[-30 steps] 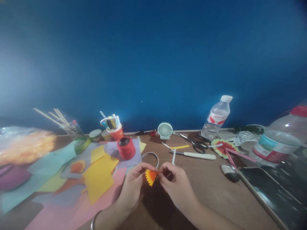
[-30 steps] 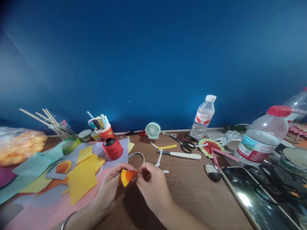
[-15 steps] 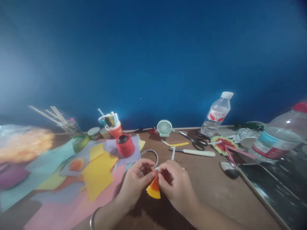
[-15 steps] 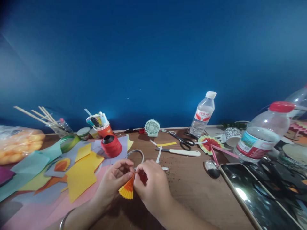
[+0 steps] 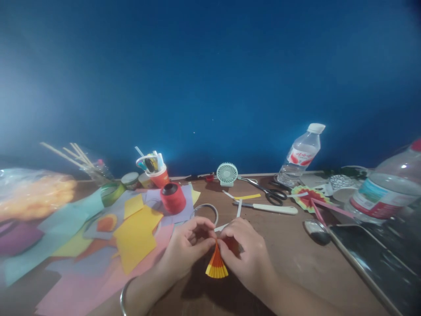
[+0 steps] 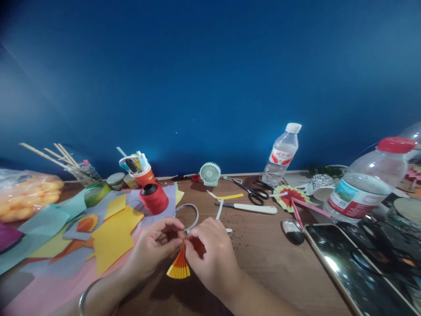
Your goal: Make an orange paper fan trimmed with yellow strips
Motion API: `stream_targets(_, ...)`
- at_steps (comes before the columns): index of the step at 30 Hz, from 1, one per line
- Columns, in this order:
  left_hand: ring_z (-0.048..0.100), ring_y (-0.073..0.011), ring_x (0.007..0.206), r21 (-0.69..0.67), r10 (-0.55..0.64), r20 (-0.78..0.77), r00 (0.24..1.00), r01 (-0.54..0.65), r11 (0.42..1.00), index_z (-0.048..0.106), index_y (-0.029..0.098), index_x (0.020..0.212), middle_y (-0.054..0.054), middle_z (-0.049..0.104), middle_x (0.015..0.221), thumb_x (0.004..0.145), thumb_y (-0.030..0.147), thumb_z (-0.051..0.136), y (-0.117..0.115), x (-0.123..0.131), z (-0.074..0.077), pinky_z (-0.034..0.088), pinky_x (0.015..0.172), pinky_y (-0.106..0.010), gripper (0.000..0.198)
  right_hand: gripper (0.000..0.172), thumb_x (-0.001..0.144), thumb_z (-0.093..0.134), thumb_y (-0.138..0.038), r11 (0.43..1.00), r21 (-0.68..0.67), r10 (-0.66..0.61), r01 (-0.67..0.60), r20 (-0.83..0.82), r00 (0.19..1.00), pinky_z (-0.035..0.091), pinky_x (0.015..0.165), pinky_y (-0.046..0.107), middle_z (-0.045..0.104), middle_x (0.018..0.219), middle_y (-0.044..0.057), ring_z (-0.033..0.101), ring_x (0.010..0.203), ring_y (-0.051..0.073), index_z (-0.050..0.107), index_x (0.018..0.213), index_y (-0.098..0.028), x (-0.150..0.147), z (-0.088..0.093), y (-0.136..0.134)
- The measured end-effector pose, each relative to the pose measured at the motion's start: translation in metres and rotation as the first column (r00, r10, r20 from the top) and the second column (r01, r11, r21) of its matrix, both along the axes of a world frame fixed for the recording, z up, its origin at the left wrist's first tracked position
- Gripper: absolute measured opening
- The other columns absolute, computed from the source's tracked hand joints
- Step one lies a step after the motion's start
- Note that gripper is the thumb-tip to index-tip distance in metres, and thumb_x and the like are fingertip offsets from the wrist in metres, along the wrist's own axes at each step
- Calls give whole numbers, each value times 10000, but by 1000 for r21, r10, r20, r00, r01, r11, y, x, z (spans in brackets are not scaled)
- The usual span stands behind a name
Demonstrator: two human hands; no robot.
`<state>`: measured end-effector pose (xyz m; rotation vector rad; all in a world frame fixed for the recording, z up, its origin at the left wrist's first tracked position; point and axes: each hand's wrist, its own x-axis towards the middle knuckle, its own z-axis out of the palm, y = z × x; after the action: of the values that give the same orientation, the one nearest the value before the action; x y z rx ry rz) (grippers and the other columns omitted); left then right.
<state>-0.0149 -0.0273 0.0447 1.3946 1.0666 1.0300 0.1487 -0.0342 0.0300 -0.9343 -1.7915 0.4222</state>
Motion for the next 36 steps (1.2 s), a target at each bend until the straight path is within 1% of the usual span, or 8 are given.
stream_targets(4, 556, -105, 662, 6, -20, -14, 1000, 20, 1000, 577, 204, 881, 8, 603, 736, 735, 156, 624, -2, 0, -1, 429, 600, -195, 161, 118, 732, 519, -80, 998, 54, 17, -16, -12, 1000, 361, 630, 294, 547, 628, 5, 479, 632, 152, 513, 682, -187, 0, 2, -1)
stream_targets(10, 536, -94, 682, 30, -48, 8, 999, 48, 998, 559, 223, 911, 26, 570, 741, 751, 128, 596, -4, 1, -1, 423, 634, -180, 190, 122, 728, 526, -70, 994, 96, 58, -54, -37, 998, 370, 628, 307, 566, 636, 9, 482, 638, 153, 517, 706, -189, 1, 3, -2)
stream_targets(19, 520, -129, 718, 42, -40, -51, 998, 42, 998, 545, 211, 953, -4, 535, 777, 797, 149, 526, -12, 3, 0, 410, 639, -203, 169, 104, 750, 517, -95, 990, 107, 91, -92, 13, 996, 383, 640, 315, 587, 663, 22, 503, 657, 155, 525, 706, -190, 0, 3, -3)
stream_targets(26, 526, -133, 675, -10, 36, 21, 999, -36, 999, 556, 203, 847, -3, 575, 740, 739, 185, 599, -6, 4, 1, 407, 618, -215, 118, 103, 767, 484, -129, 995, 94, 15, -18, 34, 999, 366, 612, 304, 545, 621, 12, 473, 626, 153, 519, 692, -190, 2, 1, 0)
stream_targets(29, 535, -179, 748, 45, -19, 46, 999, 17, 999, 567, 200, 919, -37, 579, 820, 723, 291, 598, -8, 3, 3, 429, 678, -267, 218, 89, 771, 498, -133, 996, 94, -12, 7, 53, 999, 361, 619, 303, 552, 639, 15, 476, 642, 156, 523, 704, -187, 2, -1, 1)
stream_targets(32, 533, -221, 838, 120, -18, -115, 993, 32, 992, 573, 207, 959, -55, 581, 892, 598, 243, 702, -13, 4, 6, 427, 751, -299, 385, 83, 774, 499, -134, 996, 82, -23, 18, 61, 998, 363, 629, 307, 570, 657, 23, 482, 654, 161, 536, 720, -185, 2, -2, 2)
stream_targets(34, 538, -209, 816, 151, 48, -256, 965, -10, 989, 585, 218, 915, -45, 591, 875, 579, 183, 714, -15, 7, 7, 426, 738, -287, 361, 89, 774, 493, -131, 997, 76, -22, 17, 59, 998, 369, 630, 308, 574, 655, 24, 485, 653, 163, 543, 723, -184, 2, -3, 3)
stream_targets(36, 546, -197, 775, 177, 91, -329, 940, -33, 984, 601, 220, 868, -37, 606, 836, 612, 171, 686, -15, 9, 8, 429, 706, -279, 274, 96, 773, 491, -134, 998, 57, -25, 22, 54, 998, 379, 633, 307, 574, 651, 25, 492, 655, 166, 550, 718, -186, 2, -3, 4)
